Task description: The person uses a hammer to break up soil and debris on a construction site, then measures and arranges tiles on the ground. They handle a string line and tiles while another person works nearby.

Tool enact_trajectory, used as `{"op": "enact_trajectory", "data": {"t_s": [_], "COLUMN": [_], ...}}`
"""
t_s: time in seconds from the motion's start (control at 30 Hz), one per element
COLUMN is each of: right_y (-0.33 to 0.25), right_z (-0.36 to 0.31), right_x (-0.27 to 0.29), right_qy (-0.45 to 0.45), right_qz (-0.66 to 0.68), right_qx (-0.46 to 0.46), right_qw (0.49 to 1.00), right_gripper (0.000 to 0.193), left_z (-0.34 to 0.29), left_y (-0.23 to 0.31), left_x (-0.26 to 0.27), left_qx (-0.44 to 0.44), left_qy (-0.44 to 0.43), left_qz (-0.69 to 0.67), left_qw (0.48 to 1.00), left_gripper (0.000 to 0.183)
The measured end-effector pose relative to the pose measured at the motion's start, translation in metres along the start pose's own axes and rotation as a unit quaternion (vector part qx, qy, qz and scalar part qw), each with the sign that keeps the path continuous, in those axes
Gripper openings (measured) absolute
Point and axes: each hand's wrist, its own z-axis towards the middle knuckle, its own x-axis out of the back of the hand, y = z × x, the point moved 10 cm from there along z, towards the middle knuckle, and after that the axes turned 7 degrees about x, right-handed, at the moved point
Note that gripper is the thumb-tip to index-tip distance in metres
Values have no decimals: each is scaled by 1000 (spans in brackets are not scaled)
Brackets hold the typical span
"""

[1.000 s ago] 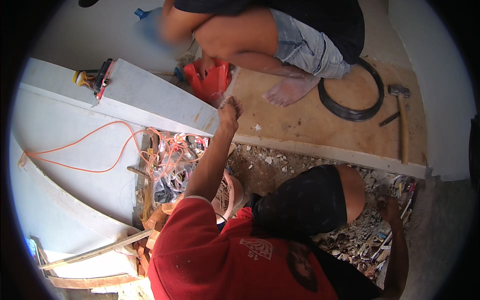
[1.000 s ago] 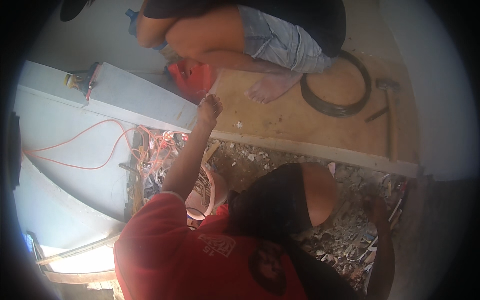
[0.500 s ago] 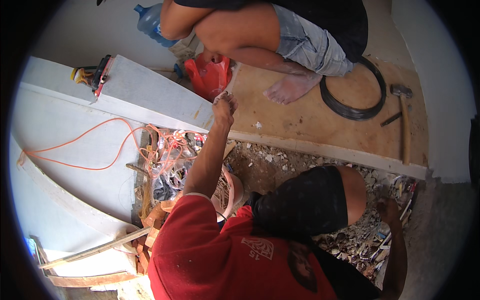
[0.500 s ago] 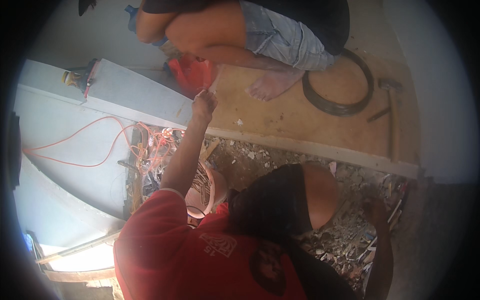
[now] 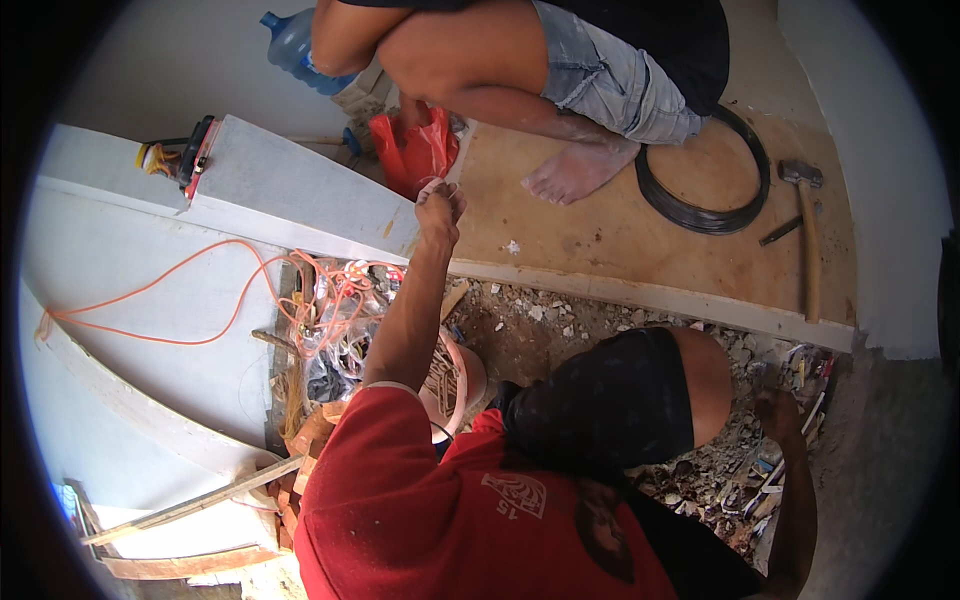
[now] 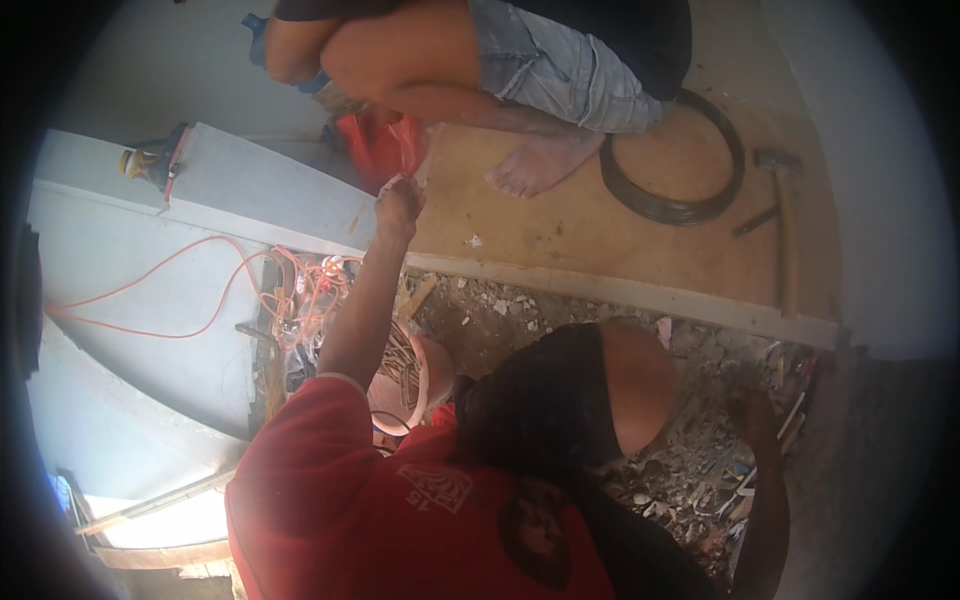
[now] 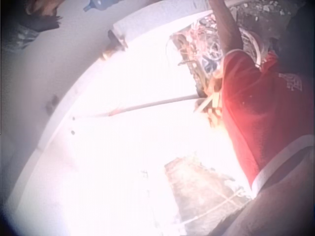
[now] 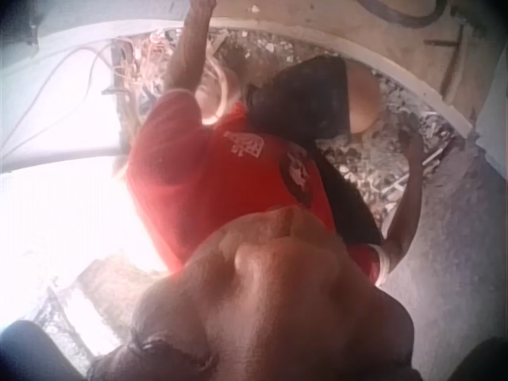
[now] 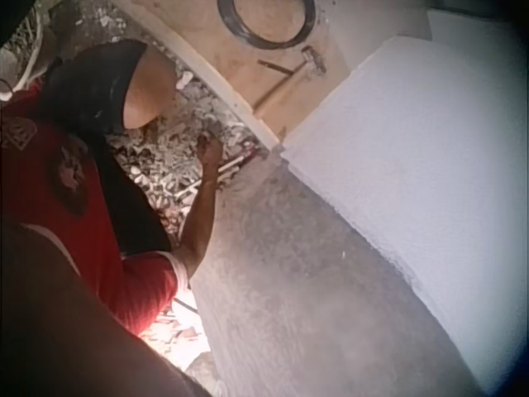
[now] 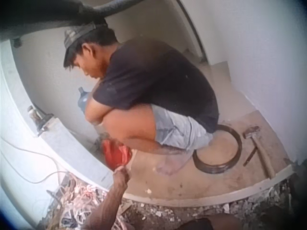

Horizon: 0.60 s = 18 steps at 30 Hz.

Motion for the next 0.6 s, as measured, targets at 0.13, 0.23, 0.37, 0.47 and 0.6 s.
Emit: {"op": "enact_trajectory", "data": {"t_s": [0.13,0.23,0.37,0.47,0.6], "right_y": [-2,-3,-8,-7,-9], "right_z": [0,3,-10,3,-1], "right_x": [-6,-15,6,0,14], "right_qy": [-8,-10,83,-57,-7], "right_qz": [-15,-17,-36,-62,-51], "right_qx": [11,4,55,-54,-43], "right_qw": [1000,1000,994,995,998], "right_gripper": [28,30,17,22,26], "left_z": [-1,7,10,14,28], "left_y": [6,9,8,0,-13], "left_x": [5,23,-15,6,34], "left_qx": [-4,3,5,1,37], "left_qy": [23,32,22,-13,-76], "left_qz": [9,33,37,94,101], "left_qw": [1000,999,999,995,991], "left_gripper": [2,10,13,8,26]}}
